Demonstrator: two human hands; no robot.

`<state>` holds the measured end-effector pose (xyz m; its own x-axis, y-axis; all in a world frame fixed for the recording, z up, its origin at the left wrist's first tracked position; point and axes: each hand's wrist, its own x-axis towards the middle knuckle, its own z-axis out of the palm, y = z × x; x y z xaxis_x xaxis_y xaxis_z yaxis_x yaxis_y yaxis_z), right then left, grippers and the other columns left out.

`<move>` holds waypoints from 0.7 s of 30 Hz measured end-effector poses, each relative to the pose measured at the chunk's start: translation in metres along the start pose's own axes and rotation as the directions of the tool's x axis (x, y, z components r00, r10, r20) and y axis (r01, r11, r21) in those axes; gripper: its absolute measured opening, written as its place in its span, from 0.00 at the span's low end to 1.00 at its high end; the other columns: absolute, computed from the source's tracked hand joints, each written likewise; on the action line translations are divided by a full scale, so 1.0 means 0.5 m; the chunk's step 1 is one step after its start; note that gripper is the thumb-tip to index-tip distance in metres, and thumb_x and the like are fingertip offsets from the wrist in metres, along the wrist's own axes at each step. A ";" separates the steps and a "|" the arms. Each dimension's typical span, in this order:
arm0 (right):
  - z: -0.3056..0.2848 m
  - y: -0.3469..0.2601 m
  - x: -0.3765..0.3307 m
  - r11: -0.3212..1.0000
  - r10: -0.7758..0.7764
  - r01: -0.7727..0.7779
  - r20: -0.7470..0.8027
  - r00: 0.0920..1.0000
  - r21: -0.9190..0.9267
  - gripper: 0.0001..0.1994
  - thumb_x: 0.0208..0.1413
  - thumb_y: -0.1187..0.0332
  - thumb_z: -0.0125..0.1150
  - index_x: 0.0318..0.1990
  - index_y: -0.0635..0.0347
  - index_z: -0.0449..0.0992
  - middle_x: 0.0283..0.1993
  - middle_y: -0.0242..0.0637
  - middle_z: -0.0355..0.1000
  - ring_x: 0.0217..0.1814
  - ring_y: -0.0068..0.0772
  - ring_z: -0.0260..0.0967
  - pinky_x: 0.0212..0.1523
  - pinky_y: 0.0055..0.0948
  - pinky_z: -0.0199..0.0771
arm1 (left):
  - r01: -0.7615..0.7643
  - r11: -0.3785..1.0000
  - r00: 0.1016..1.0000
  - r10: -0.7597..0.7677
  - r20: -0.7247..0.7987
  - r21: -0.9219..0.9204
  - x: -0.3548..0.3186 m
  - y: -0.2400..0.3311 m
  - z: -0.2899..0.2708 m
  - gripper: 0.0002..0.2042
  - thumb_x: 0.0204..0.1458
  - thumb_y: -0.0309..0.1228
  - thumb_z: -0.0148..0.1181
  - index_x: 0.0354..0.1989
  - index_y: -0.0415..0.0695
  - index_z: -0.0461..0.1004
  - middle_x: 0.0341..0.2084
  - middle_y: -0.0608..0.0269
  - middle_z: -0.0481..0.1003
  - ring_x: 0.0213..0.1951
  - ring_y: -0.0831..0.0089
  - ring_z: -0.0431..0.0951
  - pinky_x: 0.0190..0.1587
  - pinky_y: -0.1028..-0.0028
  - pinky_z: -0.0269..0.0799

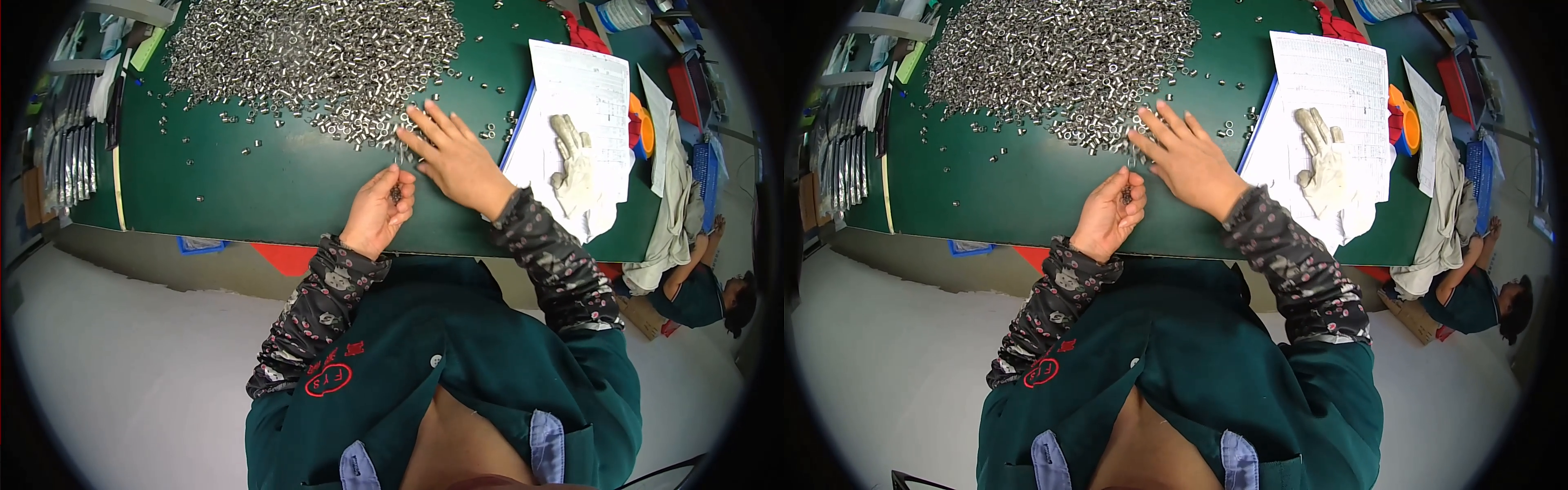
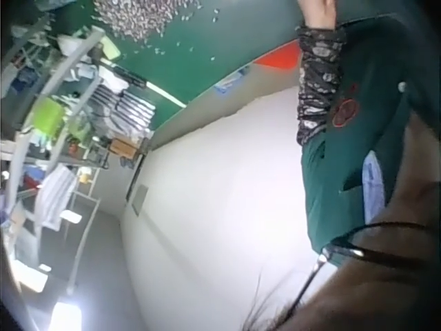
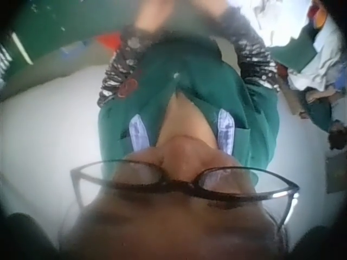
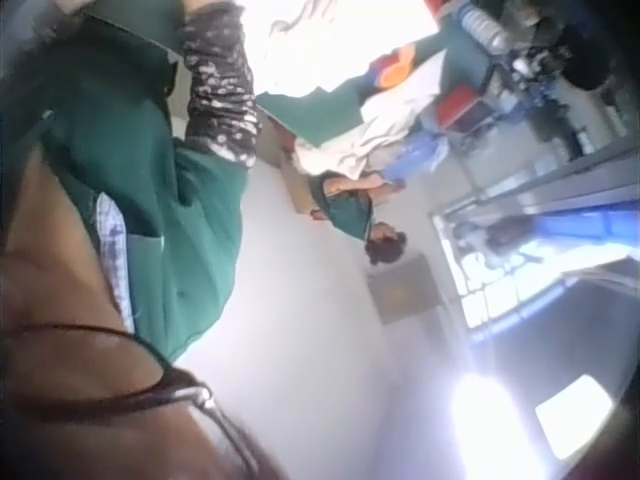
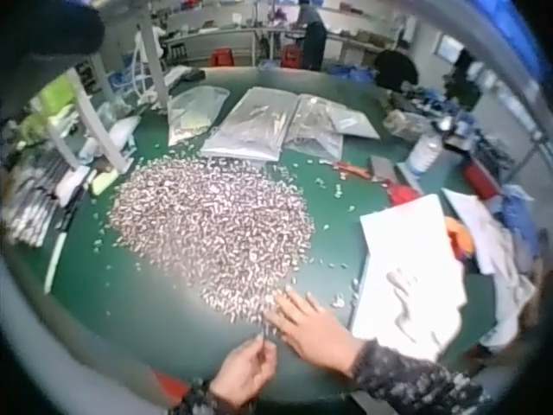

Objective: Emptying a bin of small metal hardware parts onto a workbench and sorting them individually by hand.

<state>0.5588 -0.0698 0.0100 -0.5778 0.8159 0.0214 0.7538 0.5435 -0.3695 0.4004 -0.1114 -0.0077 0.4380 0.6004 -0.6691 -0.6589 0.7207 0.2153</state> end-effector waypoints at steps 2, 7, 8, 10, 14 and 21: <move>-0.021 -0.004 -0.043 1.000 0.014 -0.012 0.073 0.997 -0.029 0.25 0.43 0.70 0.54 0.53 0.50 0.60 0.60 0.37 0.48 0.63 0.41 0.40 0.57 0.42 0.48 | 0.005 1.000 1.000 -0.005 0.031 -0.010 -0.006 -0.002 -0.004 0.12 0.54 0.35 0.43 0.28 0.39 0.65 0.18 0.66 0.62 0.17 0.81 0.60 0.14 0.85 0.52; -0.055 0.026 -0.100 0.989 0.145 -0.143 0.066 0.987 -0.039 0.21 0.44 0.73 0.53 0.50 0.52 0.64 0.59 0.40 0.50 0.61 0.43 0.46 0.56 0.36 0.52 | 0.012 1.000 0.999 -0.013 0.041 0.011 -0.006 -0.001 -0.006 0.11 0.54 0.35 0.43 0.28 0.38 0.65 0.18 0.66 0.63 0.17 0.81 0.60 0.14 0.85 0.52; -0.053 0.032 -0.101 0.990 0.134 -0.135 -0.031 0.990 -0.044 0.18 0.43 0.76 0.51 0.45 0.57 0.67 0.54 0.43 0.55 0.55 0.43 0.55 0.51 0.32 0.59 | 0.008 1.000 0.999 -0.009 0.042 0.014 -0.005 -0.001 -0.005 0.11 0.54 0.34 0.42 0.28 0.38 0.65 0.18 0.66 0.63 0.17 0.81 0.60 0.14 0.85 0.52; -0.056 0.045 -0.098 0.987 0.157 -0.156 -0.045 0.986 0.025 0.17 0.43 0.77 0.51 0.44 0.58 0.68 0.52 0.43 0.57 0.52 0.43 0.57 0.49 0.31 0.61 | 0.010 1.000 0.999 -0.011 0.036 0.024 -0.001 -0.001 -0.003 0.11 0.54 0.34 0.42 0.28 0.38 0.64 0.18 0.65 0.62 0.17 0.81 0.60 0.14 0.84 0.51; -0.078 0.071 -0.078 0.963 0.245 -0.207 -0.237 0.940 0.174 0.12 0.41 0.80 0.51 0.37 0.62 0.69 0.40 0.43 0.64 0.40 0.43 0.64 0.39 0.30 0.66 | -0.004 0.999 1.000 0.003 0.029 0.048 0.007 -0.002 0.001 0.11 0.55 0.34 0.41 0.29 0.38 0.64 0.19 0.65 0.62 0.18 0.80 0.59 0.14 0.84 0.51; -0.052 0.068 -0.075 0.937 0.349 -0.340 -0.205 0.915 0.079 0.04 0.39 0.74 0.55 0.26 0.57 0.70 0.26 0.35 0.65 0.28 0.38 0.65 0.27 0.31 0.66 | 0.005 0.996 0.999 -0.009 0.039 0.087 0.014 -0.009 0.014 0.11 0.54 0.34 0.41 0.29 0.37 0.64 0.19 0.65 0.62 0.18 0.80 0.59 0.15 0.84 0.52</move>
<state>0.6141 -0.0768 0.0209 -0.2015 0.9761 0.0809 0.8780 0.2166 -0.4269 0.4107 -0.1080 -0.0083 0.4674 0.6072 -0.6425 -0.6008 0.7513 0.2730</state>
